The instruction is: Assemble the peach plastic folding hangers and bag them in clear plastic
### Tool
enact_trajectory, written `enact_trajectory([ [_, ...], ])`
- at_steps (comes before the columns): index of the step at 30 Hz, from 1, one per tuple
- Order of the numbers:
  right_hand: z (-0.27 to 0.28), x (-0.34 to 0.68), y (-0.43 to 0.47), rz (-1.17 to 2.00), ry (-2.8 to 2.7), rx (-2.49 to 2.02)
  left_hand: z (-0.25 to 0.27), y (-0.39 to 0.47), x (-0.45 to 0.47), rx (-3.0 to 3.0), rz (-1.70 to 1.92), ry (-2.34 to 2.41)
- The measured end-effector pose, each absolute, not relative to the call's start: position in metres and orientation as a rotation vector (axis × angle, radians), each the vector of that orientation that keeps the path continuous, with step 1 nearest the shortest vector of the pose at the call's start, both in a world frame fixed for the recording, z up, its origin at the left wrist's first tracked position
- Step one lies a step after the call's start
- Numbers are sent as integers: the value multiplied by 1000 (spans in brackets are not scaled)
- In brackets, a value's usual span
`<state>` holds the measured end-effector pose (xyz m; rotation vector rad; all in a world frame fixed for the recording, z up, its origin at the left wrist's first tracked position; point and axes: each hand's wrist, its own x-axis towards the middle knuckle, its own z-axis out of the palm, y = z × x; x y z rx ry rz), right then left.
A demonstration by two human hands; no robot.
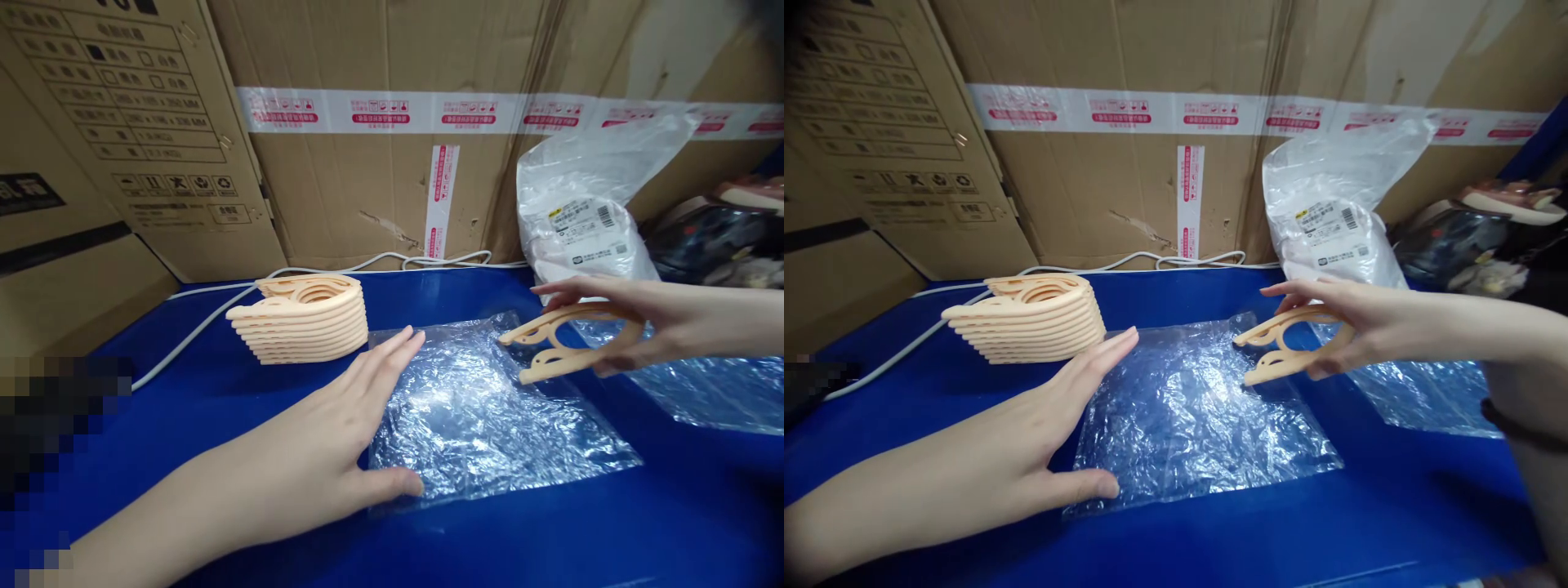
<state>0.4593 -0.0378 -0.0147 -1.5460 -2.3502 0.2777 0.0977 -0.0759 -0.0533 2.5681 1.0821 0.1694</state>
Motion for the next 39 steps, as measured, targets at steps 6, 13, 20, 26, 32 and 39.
enact_trajectory([
  [6, -38, 429, -36, 487, -2513, -1391, -60, -74, 96, 2556, 145, 1062],
  [13, -46, 424, -26, 563, -2653, -1399, -59, -77, 97, 2653, 143, 1053],
  [20, -49, 451, -14, 663, -2635, -1455, -54, -82, 103, 2802, 105, 995],
  [26, -63, 415, -14, 572, -2507, -1232, -57, -81, 104, 2868, 90, 965],
  [32, -71, 399, -19, 656, -2373, -1209, -56, -82, 103, 2851, 132, 930],
  [39, -74, 392, -21, 610, -2332, -1202, -57, -82, 102, 2785, 103, 921],
])
